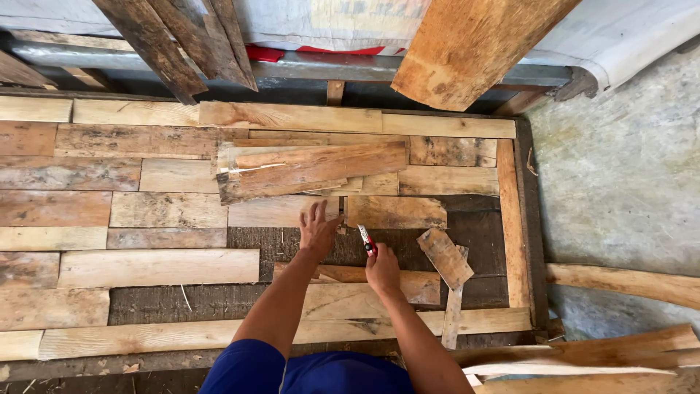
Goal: The person fits thin wood strips into a rectangular frame, arranging them edge to edge in a patchwork pattern. They use red-handled shears to trim strips to size, press pieces into gaps, and reposition strips to fill the remaining bare sections of the panel.
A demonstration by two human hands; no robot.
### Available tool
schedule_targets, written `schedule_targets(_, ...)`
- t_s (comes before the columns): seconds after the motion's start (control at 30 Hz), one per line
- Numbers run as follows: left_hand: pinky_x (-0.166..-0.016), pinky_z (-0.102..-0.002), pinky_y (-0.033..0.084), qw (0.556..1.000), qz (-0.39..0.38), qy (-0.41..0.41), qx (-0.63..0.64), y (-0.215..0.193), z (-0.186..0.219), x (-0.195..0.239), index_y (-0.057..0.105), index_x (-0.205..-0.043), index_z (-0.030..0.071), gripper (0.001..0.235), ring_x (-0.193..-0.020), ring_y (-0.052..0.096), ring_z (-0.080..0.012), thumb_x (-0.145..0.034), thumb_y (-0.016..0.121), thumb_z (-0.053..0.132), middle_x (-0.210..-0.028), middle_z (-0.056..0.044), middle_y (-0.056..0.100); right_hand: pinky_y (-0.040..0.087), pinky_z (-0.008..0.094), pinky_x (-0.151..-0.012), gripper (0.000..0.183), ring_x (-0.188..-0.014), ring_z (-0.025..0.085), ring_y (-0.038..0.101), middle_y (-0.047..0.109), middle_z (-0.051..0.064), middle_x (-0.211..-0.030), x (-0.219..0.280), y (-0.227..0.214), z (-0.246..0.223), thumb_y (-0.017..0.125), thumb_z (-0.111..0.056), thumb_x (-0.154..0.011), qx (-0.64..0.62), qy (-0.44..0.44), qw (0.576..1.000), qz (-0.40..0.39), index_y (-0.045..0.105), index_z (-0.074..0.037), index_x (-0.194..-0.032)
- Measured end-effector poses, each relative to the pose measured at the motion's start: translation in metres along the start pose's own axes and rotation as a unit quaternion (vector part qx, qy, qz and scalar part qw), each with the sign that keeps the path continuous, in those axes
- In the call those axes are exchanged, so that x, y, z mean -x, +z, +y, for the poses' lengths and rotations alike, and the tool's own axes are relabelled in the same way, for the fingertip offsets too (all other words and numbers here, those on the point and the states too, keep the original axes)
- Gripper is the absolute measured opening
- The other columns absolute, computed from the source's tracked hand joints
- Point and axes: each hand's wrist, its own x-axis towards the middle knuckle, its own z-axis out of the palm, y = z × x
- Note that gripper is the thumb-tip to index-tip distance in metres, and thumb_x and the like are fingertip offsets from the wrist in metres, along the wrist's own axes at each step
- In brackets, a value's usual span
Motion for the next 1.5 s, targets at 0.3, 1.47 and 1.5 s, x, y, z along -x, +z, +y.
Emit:
schedule_targets(0.3, -0.125, -0.057, 0.017, 0.999, 0.031, -0.011, 0.015, 0.019, -0.011, -0.01, 0.054, -0.146, 0.029, 0.058, -0.154, 0.021, -0.0262, -0.093, 0.064, 0.008, -0.166, -0.002, 0.025, 0.051, 0.054, -0.091, 0.033, -0.108, 0.039, 0.058, 0.058, 0.018, -0.114, -0.026, -0.017, -0.027, 0.067, -0.03, -0.095, 0.091, 0.08, 0.983, -0.138, 0.056, -0.007, -0.116)
schedule_targets(1.47, -0.123, -0.056, 0.021, 0.997, 0.026, -0.069, 0.02, 0.012, -0.006, -0.016, 0.067, -0.132, 0.039, 0.038, -0.149, 0.03, -0.0177, -0.096, 0.067, 0.028, -0.162, 0.002, 0.034, 0.062, 0.05, -0.065, 0.063, -0.078, 0.041, 0.074, 0.07, 0.03, -0.098, -0.006, 0.02, -0.104, 0.05, -0.01, -0.102, 0.029, 0.025, 0.989, -0.146, 0.024, 0.002, -0.159)
schedule_targets(1.5, -0.122, -0.057, 0.021, 0.997, 0.032, -0.066, 0.013, 0.009, -0.005, -0.015, 0.066, -0.133, 0.038, 0.038, -0.148, 0.03, -0.0182, -0.096, 0.067, 0.03, -0.161, 0.002, 0.035, 0.061, 0.052, -0.066, 0.063, -0.078, 0.043, 0.073, 0.071, 0.029, -0.096, -0.006, 0.024, -0.103, 0.05, -0.012, -0.103, 0.038, 0.023, 0.989, -0.139, 0.024, 0.002, -0.159)
